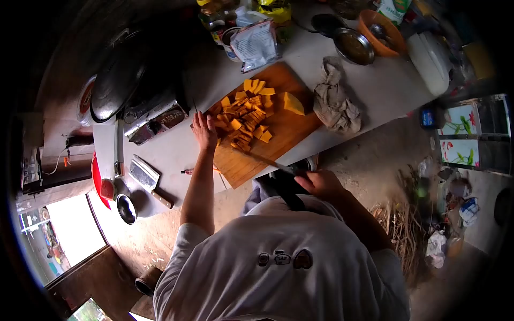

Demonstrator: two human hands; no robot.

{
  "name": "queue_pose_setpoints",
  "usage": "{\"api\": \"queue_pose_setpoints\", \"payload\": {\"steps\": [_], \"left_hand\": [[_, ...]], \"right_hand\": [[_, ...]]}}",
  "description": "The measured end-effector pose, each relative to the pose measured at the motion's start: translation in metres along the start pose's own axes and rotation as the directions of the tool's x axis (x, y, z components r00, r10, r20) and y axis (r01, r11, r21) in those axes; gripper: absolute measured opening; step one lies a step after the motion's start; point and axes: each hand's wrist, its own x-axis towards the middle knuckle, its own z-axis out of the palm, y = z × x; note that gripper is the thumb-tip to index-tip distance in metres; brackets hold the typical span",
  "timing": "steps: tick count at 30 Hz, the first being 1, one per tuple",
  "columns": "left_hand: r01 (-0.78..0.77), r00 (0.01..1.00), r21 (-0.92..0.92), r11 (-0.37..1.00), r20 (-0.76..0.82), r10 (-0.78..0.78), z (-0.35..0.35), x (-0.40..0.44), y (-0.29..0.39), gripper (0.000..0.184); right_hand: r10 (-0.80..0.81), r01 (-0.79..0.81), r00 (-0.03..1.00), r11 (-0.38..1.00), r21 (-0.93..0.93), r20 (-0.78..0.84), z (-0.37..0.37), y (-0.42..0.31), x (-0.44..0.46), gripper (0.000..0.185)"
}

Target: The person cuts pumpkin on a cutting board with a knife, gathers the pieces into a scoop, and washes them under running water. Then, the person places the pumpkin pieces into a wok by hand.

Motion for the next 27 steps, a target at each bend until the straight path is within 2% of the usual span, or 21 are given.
{"api": "queue_pose_setpoints", "payload": {"steps": [1,4,7,9,10,11,13,15,16,17,18,20,21,23,24,25,26,27], "left_hand": [[-0.006,1.0,-0.006,1.0,0.006,0.006,0.009,-0.004,0.002,0.048],[-0.077,0.995,-0.295,0.952,0.035,0.092,0.02,-0.017,0.027,0.055],[0.037,0.987,-0.345,0.938,0.158,0.019,0.011,-0.019,0.05,0.056],[0.012,0.965,-0.065,0.998,0.262,0.006,-0.01,-0.015,0.067,0.058],[-0.107,0.983,0.087,0.99,0.162,0.092,-0.014,-0.013,0.082,0.052],[-0.106,0.982,0.087,0.991,0.163,0.091,-0.019,-0.013,0.099,0.052],[-0.416,0.861,-0.23,0.88,0.21,0.462,-0.036,-0.008,0.15,0.054],[-0.664,0.672,-0.115,0.739,0.342,0.657,-0.022,-0.01,0.193,0.053],[-0.766,0.596,-0.051,0.641,0.317,0.738,-0.001,-0.012,0.2,0.047],[-0.846,0.513,0.021,0.532,0.303,0.803,0.022,-0.015,0.202,0.042],[-0.836,0.532,0.036,0.548,0.303,0.791,0.036,-0.014,0.207,0.042],[-0.827,0.459,-0.038,0.561,0.529,0.713,0.052,-0.01,0.214,0.037],[-0.82,0.476,-0.021,0.572,0.529,0.702,0.054,-0.008,0.217,0.037],[-0.824,0.499,0.064,0.563,0.55,0.669,0.054,-0.006,0.219,0.029],[-0.739,0.617,0.062,0.671,0.464,0.635,0.053,-0.007,0.215,0.025],[-0.736,0.62,0.07,0.673,0.467,0.63,0.034,-0.004,0.215,0.025],[-0.543,0.774,-0.023,0.84,0.373,0.511,0.011,0.0,0.211,0.024],[-0.32,0.89,-0.139,0.937,0.295,0.348,-0.012,0.003,0.201,0.023]], "right_hand": [[0.009,-0.009,1.0,1.0,-0.001,-0.006,0.001,0.004,-0.003,0.032],[0.07,-0.068,0.995,0.997,-0.037,0.07,0.003,0.012,-0.01,0.035],[0.153,-0.156,0.985,0.987,0.031,0.08,-0.006,0.018,-0.016,0.035],[0.16,-0.163,0.986,0.985,0.06,0.051,-0.005,0.035,-0.022,0.035],[0.163,-0.165,0.986,0.983,0.086,0.025,-0.006,0.039,-0.024,0.035],[0.165,-0.167,0.986,0.982,0.086,0.025,-0.01,0.041,-0.029,0.035],[0.238,-0.238,0.971,0.971,0.034,0.003,-0.019,0.04,-0.036,0.034],[0.263,-0.265,0.962,0.964,0.02,0.068,-0.019,0.054,-0.043,0.036],[0.292,-0.295,0.947,0.955,0.002,0.133,-0.017,0.065,-0.048,0.039],[0.279,-0.281,0.949,0.96,-0.01,0.145,-0.004,0.089,-0.057,0.039],[0.307,-0.322,0.932,0.945,0.054,0.19,0.018,0.123,-0.066,0.04],[0.26,-0.269,0.963,0.946,0.179,0.075,0.009,0.102,-0.075,0.032],[0.234,-0.231,0.972,0.944,0.236,0.017,0.004,0.09,-0.078,0.028],[0.283,-0.288,0.957,0.952,0.103,0.057,-0.015,0.064,-0.075,0.026],[0.273,-0.279,0.96,0.955,0.105,0.065,-0.015,0.065,-0.071,0.026],[0.247,-0.253,0.965,0.965,0.072,0.089,-0.016,0.066,-0.068,0.026],[0.222,-0.228,0.969,0.973,0.041,0.111,-0.017,0.066,-0.064,0.026],[0.219,-0.225,0.969,0.973,0.044,0.113,-0.018,0.064,-0.057,0.026]]}}
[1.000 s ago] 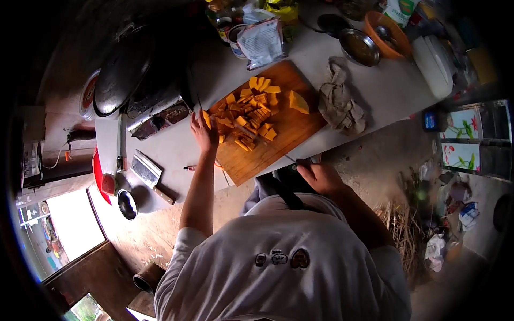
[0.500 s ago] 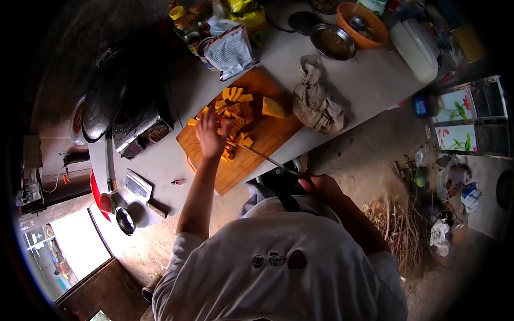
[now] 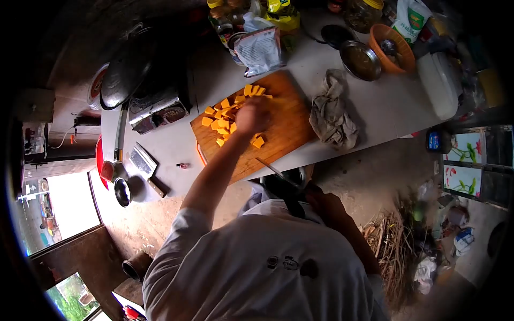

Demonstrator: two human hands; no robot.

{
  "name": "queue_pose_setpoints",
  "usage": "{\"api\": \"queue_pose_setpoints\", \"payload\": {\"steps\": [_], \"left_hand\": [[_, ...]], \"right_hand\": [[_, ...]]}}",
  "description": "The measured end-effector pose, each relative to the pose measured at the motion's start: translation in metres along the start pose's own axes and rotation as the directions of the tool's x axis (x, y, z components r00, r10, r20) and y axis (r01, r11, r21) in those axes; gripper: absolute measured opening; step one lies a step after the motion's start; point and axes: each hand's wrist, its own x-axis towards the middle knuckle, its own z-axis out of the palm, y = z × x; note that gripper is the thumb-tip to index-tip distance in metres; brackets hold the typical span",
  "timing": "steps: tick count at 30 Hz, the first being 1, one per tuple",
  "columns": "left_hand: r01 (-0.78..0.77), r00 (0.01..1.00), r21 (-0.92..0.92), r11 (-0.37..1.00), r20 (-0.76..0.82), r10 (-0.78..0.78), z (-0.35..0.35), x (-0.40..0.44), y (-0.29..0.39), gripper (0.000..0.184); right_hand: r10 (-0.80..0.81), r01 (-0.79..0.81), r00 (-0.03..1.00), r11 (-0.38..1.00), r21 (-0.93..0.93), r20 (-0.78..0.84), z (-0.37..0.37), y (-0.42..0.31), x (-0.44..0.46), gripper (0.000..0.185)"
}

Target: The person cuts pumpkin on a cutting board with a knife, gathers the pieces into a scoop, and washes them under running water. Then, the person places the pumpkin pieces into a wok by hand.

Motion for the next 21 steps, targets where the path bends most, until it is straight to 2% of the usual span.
{"api": "queue_pose_setpoints", "payload": {"steps": [1,2,3,4,5,6,7,8,9,10,11,12,16,18,20,21], "left_hand": [[-0.092,0.977,-0.13,0.987,-0.205,0.064,-0.019,-0.01,-0.018,0.024],[0.292,0.923,-0.505,0.813,-0.074,-0.377,-0.023,-0.025,-0.05,0.021],[0.306,0.827,-0.684,0.663,-0.153,-0.54,-0.037,-0.047,-0.073,0.022],[0.208,0.739,-0.804,0.557,-0.244,-0.628,-0.037,-0.065,-0.116,0.022],[0.244,0.64,-0.913,0.328,-0.102,-0.761,-0.066,-0.092,-0.12,0.024],[0.326,0.575,-0.91,0.255,-0.024,-0.818,-0.088,-0.123,-0.129,0.028],[0.33,0.529,-0.917,0.225,-0.017,-0.848,-0.095,-0.151,-0.142,0.03],[0.333,0.483,-0.923,0.195,-0.01,-0.875,-0.095,-0.174,-0.151,0.032],[0.331,0.48,-0.924,0.192,-0.011,-0.877,-0.094,-0.193,-0.153,0.032],[0.373,0.46,-0.917,0.141,0.051,-0.886,-0.093,-0.211,-0.153,0.032],[0.413,0.438,-0.907,0.087,0.114,-0.892,-0.089,-0.225,-0.155,0.033],[0.274,0.556,-0.961,0.041,0.123,-0.822,-0.071,-0.24,-0.163,0.032],[0.409,0.517,-0.904,-0.124,0.341,-0.785,-0.046,-0.214,-0.109,0.027],[0.424,0.56,-0.892,-0.158,0.395,-0.728,-0.026,-0.201,-0.104,0.036],[0.519,0.508,-0.837,-0.173,0.465,-0.726,-0.01,-0.189,-0.104,0.037],[0.512,0.48,-0.838,-0.19,0.462,-0.746,-0.007,-0.185,-0.102,0.04]], "right_hand": [[-0.132,0.134,0.99,0.99,0.038,-0.039,0.001,-0.008,0.011,0.026],[-0.258,0.264,0.963,0.962,0.07,-0.083,0.001,-0.016,0.021,0.026],[-0.257,0.264,0.963,0.962,0.073,-0.085,0.002,-0.026,0.032,0.026],[-0.249,0.247,0.969,0.966,0.072,0.011,0.004,-0.037,0.044,0.028],[-0.238,0.232,0.965,0.97,0.068,0.11,0.007,-0.047,0.055,0.029],[-0.27,0.267,0.957,0.963,0.042,0.103,0.015,-0.055,0.065,0.032],[-0.304,0.304,0.948,0.953,0.016,0.098,0.027,-0.062,0.078,0.035],[-0.455,0.461,0.886,0.884,0.08,-0.083,0.05,-0.066,0.097,0.039],[-0.568,0.611,0.778,0.784,0.111,-0.268,0.067,-0.072,0.113,0.043],[-0.57,0.611,0.779,0.784,0.108,-0.262,0.065,-0.085,0.118,0.043],[-0.48,0.485,0.874,0.87,0.088,-0.073,0.059,-0.098,0.124,0.046],[-0.357,0.355,0.927,0.934,0.037,0.115,0.055,-0.106,0.131,0.05],[-0.185,0.192,0.974,0.98,-0.044,0.133,0.049,-0.107,0.152,0.061],[-0.181,0.182,0.98,0.983,-0.001,0.083,0.042,-0.104,0.154,0.061],[-0.222,0.226,0.971,0.973,-0.038,0.091,0.033,-0.119,0.14,0.054],[-0.316,0.315,0.949,0.948,-0.041,-0.021,0.035,-0.123,0.132,0.05]]}}
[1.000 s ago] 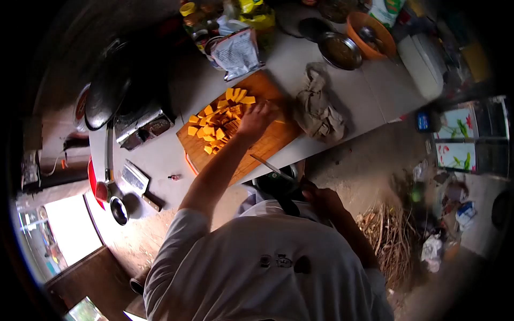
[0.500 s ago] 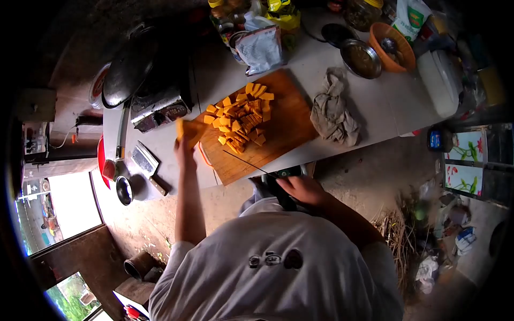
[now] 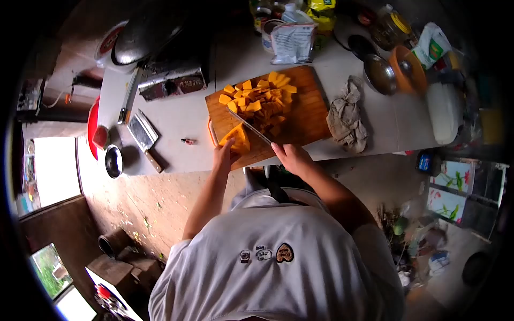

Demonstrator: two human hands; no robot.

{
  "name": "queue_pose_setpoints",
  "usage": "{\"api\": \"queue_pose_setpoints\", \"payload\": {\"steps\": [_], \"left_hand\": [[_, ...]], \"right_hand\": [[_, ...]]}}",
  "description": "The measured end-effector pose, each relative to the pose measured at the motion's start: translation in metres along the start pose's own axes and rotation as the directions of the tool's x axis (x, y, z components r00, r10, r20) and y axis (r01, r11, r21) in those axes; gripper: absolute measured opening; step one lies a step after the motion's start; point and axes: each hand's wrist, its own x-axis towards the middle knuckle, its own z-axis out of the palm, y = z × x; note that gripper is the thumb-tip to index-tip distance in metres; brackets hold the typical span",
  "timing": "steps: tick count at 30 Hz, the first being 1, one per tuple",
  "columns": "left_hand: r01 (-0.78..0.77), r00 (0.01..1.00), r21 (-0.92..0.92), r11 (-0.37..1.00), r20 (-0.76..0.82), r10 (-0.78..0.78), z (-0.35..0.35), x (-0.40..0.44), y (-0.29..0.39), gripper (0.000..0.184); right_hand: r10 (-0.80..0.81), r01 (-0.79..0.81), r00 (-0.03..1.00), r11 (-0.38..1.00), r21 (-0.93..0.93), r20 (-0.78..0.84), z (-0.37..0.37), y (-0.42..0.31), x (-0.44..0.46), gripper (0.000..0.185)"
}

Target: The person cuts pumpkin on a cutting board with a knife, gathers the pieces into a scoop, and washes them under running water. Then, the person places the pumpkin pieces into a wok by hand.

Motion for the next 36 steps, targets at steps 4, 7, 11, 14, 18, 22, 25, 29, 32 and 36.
{"api": "queue_pose_setpoints", "payload": {"steps": [4,7,11,14,18,22,25,29,32,36], "left_hand": [[-0.059,0.998,0.301,0.952,0.019,0.055,-0.011,0.015,-0.004,0.038],[-0.031,1.0,0.382,0.924,0.015,0.027,-0.007,0.01,0.003,0.042],[-0.179,0.977,0.392,0.902,-0.033,0.208,0.0,0.012,-0.001,0.044],[-0.112,0.993,0.356,0.928,0.003,0.118,0.003,0.007,0.007,0.043],[-0.094,0.995,0.401,0.912,0.053,0.079,0.001,0.009,0.011,0.04],[-0.074,0.994,0.374,0.925,0.099,0.04,-0.003,0.016,0.01,0.038],[-0.101,0.99,0.419,0.902,0.13,0.051,-0.004,0.017,0.013,0.036],[-0.083,0.99,0.467,0.88,0.141,0.019,-0.005,0.014,0.016,0.035],[-0.075,0.99,0.474,0.877,0.139,0.01,-0.006,0.014,0.013,0.033],[-0.074,0.987,0.442,0.894,0.159,0.004,-0.01,0.014,0.009,0.031]], "right_hand": [[-0.007,0.004,0.999,0.997,-0.083,-0.041,-0.002,-0.026,-0.027,0.038],[0.023,-0.027,0.999,0.99,-0.138,-0.032,-0.002,-0.046,-0.043,0.036],[-0.005,0.002,1.0,0.978,-0.209,-0.015,0.008,-0.054,-0.047,0.035],[0.025,-0.021,1.0,0.97,-0.242,0.016,0.013,-0.058,-0.044,0.036],[0.064,-0.048,0.997,0.942,-0.333,0.038,0.014,-0.07,-0.036,0.04],[0.231,-0.15,0.96,0.901,-0.408,0.159,0.011,-0.093,-0.022,0.039],[0.25,-0.152,0.954,0.879,-0.451,0.166,0.013,-0.098,-0.01,0.042],[0.229,-0.152,0.963,0.896,-0.418,0.141,0.019,-0.092,0.001,0.046],[0.244,-0.149,0.949,0.904,-0.4,0.197,0.029,-0.086,0.016,0.046],[0.177,-0.137,0.98,0.934,-0.33,0.095,0.056,-0.059,0.035,0.046]]}}
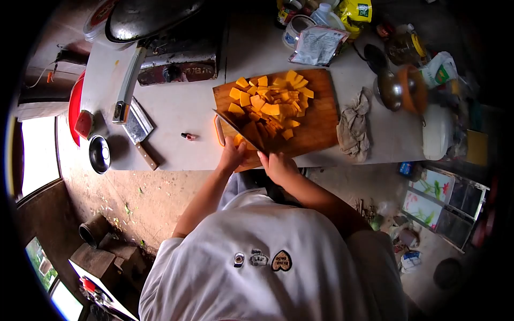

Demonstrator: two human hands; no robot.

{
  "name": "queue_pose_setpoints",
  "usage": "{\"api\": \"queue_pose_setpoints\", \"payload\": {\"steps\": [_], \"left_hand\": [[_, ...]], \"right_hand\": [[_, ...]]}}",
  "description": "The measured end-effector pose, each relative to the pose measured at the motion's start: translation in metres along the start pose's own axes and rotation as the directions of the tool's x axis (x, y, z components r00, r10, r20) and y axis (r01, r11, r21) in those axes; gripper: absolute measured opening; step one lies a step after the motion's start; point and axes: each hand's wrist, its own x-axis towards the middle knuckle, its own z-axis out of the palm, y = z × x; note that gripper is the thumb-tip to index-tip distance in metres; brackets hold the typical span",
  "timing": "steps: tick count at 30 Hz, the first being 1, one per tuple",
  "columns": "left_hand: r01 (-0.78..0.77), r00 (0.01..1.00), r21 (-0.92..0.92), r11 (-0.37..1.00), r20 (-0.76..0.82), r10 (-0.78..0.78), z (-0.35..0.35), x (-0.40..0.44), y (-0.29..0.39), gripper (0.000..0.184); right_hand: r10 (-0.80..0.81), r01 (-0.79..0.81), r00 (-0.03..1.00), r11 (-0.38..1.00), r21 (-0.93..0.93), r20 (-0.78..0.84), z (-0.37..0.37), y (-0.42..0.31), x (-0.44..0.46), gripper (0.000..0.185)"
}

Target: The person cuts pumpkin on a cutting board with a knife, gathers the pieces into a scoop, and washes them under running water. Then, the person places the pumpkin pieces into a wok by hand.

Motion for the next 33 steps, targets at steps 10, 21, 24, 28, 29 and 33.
{"api": "queue_pose_setpoints", "payload": {"steps": [10,21,24,28,29,33], "left_hand": [[-0.084,0.961,0.418,0.905,0.275,-0.038,-0.037,0.008,0.033,0.035],[0.1,0.988,-0.077,0.992,0.128,-0.089,-0.033,-0.011,-0.003,0.039],[0.205,0.978,0.171,0.964,0.009,-0.209,-0.026,-0.042,0.008,0.051],[-0.148,0.864,0.835,0.53,-0.152,0.48,-0.021,-0.063,0.005,0.051],[-0.148,0.864,0.834,0.531,-0.153,0.48,-0.022,-0.062,0.005,0.051],[-0.553,0.551,0.815,0.173,0.202,0.81,-0.02,-0.049,0.005,0.046]], "right_hand": [[0.078,-0.112,0.982,0.974,0.198,0.169,-0.006,0.03,0.016,0.073],[-0.104,0.126,0.982,0.983,0.134,-0.159,-0.009,0.045,-0.043,0.039],[-0.098,0.124,0.98,0.981,0.148,-0.172,-0.012,0.035,-0.057,0.036],[-0.179,0.216,0.963,0.959,0.185,-0.2,-0.013,0.034,-0.069,0.035],[-0.183,0.216,0.965,0.962,0.169,-0.189,-0.017,0.031,-0.073,0.034],[-0.135,0.144,0.987,0.985,0.1,-0.09,-0.027,0.014,-0.084,0.032]]}}
